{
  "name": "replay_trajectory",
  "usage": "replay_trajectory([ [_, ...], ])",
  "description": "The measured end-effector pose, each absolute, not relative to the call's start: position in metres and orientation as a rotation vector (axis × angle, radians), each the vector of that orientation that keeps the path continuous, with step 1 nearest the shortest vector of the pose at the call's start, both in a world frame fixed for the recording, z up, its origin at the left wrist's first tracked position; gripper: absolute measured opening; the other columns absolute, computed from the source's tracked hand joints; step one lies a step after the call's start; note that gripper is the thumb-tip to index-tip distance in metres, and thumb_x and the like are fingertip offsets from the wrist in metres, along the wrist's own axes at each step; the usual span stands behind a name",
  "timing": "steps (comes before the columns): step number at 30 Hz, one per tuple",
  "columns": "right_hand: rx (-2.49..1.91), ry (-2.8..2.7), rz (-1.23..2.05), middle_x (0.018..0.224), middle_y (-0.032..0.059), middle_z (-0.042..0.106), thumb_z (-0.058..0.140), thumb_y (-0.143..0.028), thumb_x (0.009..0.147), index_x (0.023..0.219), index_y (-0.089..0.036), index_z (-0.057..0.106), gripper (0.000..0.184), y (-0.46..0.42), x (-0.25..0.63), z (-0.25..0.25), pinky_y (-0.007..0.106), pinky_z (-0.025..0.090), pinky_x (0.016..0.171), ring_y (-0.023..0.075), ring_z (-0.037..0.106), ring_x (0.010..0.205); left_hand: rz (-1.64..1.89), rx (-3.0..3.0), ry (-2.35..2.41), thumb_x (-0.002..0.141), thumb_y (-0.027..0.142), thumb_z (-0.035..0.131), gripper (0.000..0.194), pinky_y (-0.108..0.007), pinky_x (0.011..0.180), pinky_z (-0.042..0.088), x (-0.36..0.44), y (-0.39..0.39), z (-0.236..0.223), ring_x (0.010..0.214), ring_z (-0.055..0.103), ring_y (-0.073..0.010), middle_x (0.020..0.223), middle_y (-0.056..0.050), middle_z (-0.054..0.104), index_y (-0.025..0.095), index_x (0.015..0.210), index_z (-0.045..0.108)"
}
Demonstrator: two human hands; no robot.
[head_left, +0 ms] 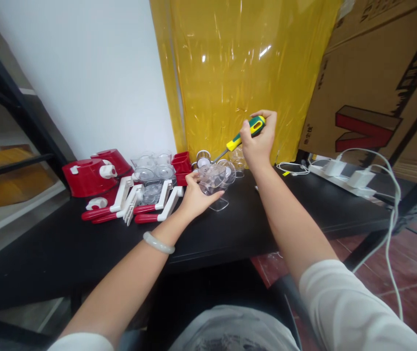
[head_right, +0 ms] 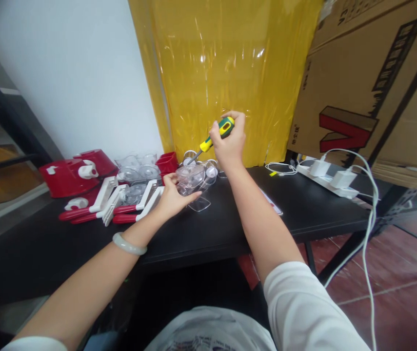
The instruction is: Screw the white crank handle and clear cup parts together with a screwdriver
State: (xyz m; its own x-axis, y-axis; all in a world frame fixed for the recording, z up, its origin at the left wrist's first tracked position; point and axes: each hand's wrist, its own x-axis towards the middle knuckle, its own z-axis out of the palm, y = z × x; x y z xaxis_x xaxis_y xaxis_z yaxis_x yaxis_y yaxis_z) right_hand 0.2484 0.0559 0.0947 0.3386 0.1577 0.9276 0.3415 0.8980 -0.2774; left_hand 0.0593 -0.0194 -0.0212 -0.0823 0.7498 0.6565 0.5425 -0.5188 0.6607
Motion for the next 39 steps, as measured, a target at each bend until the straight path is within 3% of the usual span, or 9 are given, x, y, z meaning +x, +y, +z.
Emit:
replay_trajectory([
  [6, -0.449, -1.244, -0.114, 0.098, 0.003, 0.055, 0.053, -0.047, 0.095, 0.113, -0.023, 0.05, 0.03, 0.06, 0.255, 0.108, 0.034, 0.055, 0.072, 0.0158, 0.065, 0.087, 1.695, 2.084, 1.318, 0.067, 0.035, 0.087, 0.07, -0.05, 0.096, 0.057, 0.059, -0.032, -0.007, 0.111, 0.07, -0.0288, 0.12, -0.014, 0.066, 0.022, 0.12, 0.044],
  [10, -0.445, -1.218, -0.135, 0.089, 0.0011, 0.055, 0.056, -0.048, 0.094, 0.107, -0.023, 0.052, 0.029, 0.054, 0.261, 0.118, 0.033, 0.055, 0.07, 0.0143, 0.064, 0.079, 1.746, 2.243, 1.31, 0.068, 0.033, 0.086, 0.063, -0.047, 0.097, 0.057, 0.057, -0.041, 0.003, 0.108, 0.07, -0.0275, 0.119, -0.011, 0.069, 0.022, 0.119, 0.051],
  [15, -0.477, -1.157, -0.231, 0.085, -0.0005, 0.054, 0.06, -0.045, 0.091, 0.098, -0.023, 0.053, 0.024, 0.048, 0.263, 0.121, 0.033, 0.054, 0.071, 0.0136, 0.06, 0.075, 1.771, 2.295, 1.386, 0.068, 0.035, 0.086, 0.062, -0.048, 0.095, 0.057, 0.05, -0.038, 0.006, 0.107, 0.07, -0.0288, 0.117, -0.011, 0.07, 0.021, 0.121, 0.056],
  [21, -0.474, -1.164, -0.286, 0.09, 0.0007, 0.054, 0.055, -0.046, 0.094, 0.103, -0.022, 0.053, 0.025, 0.06, 0.263, 0.111, 0.036, 0.054, 0.077, 0.0148, 0.062, 0.083, 1.755, 2.319, 1.444, 0.069, 0.033, 0.085, 0.061, -0.049, 0.098, 0.056, 0.046, -0.038, 0.008, 0.108, 0.069, -0.0288, 0.118, -0.011, 0.069, 0.021, 0.121, 0.057],
  [31, -0.518, -1.161, -0.142, 0.095, 0.002, 0.055, 0.056, -0.041, 0.094, 0.105, -0.022, 0.051, 0.023, 0.07, 0.254, 0.093, 0.037, 0.055, 0.079, 0.0163, 0.063, 0.089, 1.763, 2.333, 1.417, 0.068, 0.032, 0.086, 0.06, -0.049, 0.098, 0.056, 0.046, -0.042, 0.01, 0.109, 0.068, -0.0291, 0.117, -0.011, 0.069, 0.021, 0.12, 0.057],
  [39, -0.56, -1.142, 0.065, 0.098, 0.0025, 0.056, 0.058, -0.047, 0.091, 0.102, -0.022, 0.053, 0.028, 0.062, 0.248, 0.085, 0.038, 0.053, 0.085, 0.017, 0.062, 0.093, 1.701, 2.32, 1.444, 0.069, 0.033, 0.085, 0.06, -0.05, 0.101, 0.054, 0.048, -0.044, 0.012, 0.112, 0.067, -0.0292, 0.119, -0.011, 0.069, 0.02, 0.12, 0.057],
])
